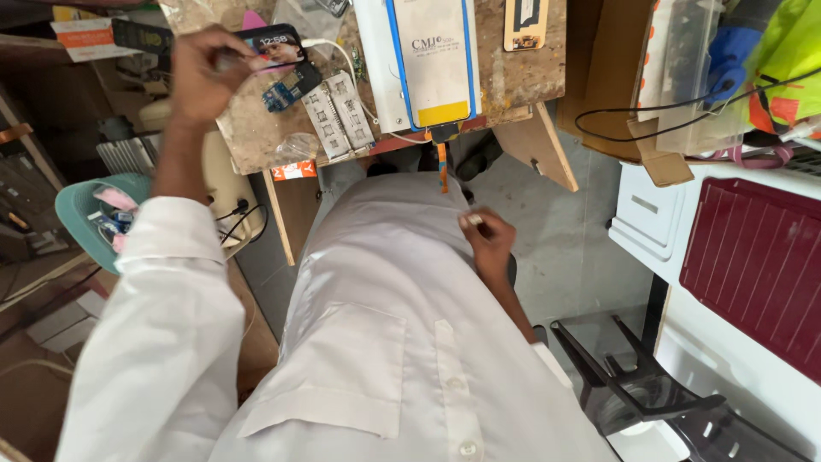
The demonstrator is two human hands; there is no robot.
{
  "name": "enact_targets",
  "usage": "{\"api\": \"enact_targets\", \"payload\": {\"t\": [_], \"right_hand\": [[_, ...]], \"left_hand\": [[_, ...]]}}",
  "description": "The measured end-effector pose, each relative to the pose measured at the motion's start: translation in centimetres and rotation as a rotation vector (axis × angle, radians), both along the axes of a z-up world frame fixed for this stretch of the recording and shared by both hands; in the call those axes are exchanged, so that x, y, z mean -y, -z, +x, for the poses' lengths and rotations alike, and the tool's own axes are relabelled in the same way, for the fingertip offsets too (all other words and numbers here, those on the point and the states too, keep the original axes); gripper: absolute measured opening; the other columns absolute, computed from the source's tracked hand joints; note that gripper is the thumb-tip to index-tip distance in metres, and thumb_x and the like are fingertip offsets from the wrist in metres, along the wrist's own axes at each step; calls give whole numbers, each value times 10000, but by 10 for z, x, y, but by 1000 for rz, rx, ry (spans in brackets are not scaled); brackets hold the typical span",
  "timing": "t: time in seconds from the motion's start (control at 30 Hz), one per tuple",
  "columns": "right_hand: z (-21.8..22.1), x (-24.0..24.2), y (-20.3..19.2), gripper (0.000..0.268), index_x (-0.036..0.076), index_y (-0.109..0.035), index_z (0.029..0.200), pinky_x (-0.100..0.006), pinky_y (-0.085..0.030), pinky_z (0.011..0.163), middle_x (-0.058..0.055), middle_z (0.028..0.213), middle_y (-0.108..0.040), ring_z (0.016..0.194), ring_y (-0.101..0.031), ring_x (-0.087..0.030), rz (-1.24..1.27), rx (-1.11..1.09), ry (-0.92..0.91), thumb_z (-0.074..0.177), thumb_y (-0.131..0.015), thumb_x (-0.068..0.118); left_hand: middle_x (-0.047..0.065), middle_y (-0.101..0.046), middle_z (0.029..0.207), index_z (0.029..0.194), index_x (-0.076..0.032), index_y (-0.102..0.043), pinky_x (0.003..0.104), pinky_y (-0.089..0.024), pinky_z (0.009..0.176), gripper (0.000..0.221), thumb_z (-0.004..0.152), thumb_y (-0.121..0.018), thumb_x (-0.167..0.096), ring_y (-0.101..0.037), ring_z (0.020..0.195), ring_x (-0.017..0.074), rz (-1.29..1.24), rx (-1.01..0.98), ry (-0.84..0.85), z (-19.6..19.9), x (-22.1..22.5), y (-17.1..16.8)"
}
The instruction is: The person handles a small green circular object and a white adhesive strip, then picks up a broken smartphone screen and places it onto a blue and white repair fixture on the workbench. The person manipulates the screen and fixture while other electronic components remain on the cluttered table.
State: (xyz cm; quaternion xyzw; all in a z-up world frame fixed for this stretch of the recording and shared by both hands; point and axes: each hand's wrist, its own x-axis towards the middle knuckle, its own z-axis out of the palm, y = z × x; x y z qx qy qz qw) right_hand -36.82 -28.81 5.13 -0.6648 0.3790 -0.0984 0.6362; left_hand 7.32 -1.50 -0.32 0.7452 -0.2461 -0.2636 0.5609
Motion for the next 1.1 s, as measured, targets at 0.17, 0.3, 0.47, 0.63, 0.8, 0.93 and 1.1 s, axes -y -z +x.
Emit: {"api": "enact_targets", "payload": {"t": [0.17, 0.3, 0.47, 0.63, 0.8, 0.93, 1.1], "right_hand": [[39, -29, -2, 116, 13, -749, 948, -249, -453, 601, -64, 882, -698, 687, -595, -101, -232, 97, -281, 875, -728, -75], [26, -33, -4, 164, 12, -743, 930, -242, -498, 623, -81, 925, -729, 719, -651, -112, -193, 44, -348, 823, -707, -107], [-14, 5, -19, 159, -18, -756, 968, -239, -508, 706, -66, 955, -707, 793, -619, -107, 11, -10, 38, 879, -669, -117], [-17, 32, -34, 102, -10, -748, 981, -224, -486, 623, -60, 921, -708, 741, -610, -88, 8, -16, -34, 915, -704, -75], [25, 11, 11, 101, -7, -724, 976, -222, -412, 526, -48, 769, -678, 602, -561, -83, 107, -90, 6, 900, -666, -39], [40, 16, 39, 46, 4, -709, 973, -217, -415, 529, -35, 751, -658, 598, -560, -77, 164, -50, 108, 939, -685, -16], [19, 45, 14, 69, -27, -709, 978, -230, -466, 570, -58, 807, -682, 682, -636, -108, -56, -157, -139, 922, -684, -59]], "left_hand": [[67, -704, 1058, 1027, -9, -638, 255, -550, 829, 176, 1014, -672, 163, -657, 935, 138, -101, 151, -130, 51, -49, -4], [143, -643, 1072, 1120, -25, -690, 389, -504, 904, 228, 920, -718, 81, -584, 1046, 284, 326, 468, 121, 45, -68, -49], [186, -581, 1094, 1201, -51, -733, 503, -462, 968, 399, 810, -711, 27, -529, 1117, 404, 575, 693, 336, -7, -70, -112], [130, -640, 1118, 1150, 9, -715, 411, -519, 912, 155, 1014, -749, 73, -644, 1065, 274, 225, 385, -87, -50, -55, -132], [90, -750, 1006, 1093, 66, -738, 288, -596, 764, 137, 967, -771, 108, -700, 869, 106, -271, -152, -336, -61, -49, -137], [89, -768, 965, 1056, 6, -778, 280, -575, 733, 174, 893, -806, 59, -696, 814, 94, 189, -80, -87, -44, -86, -162], [110, -764, 866, 989, -48, -838, 341, -535, 707, 286, 724, -849, 59, -674, 745, 142, 464, 229, 222, -34, -113, -171]]}}
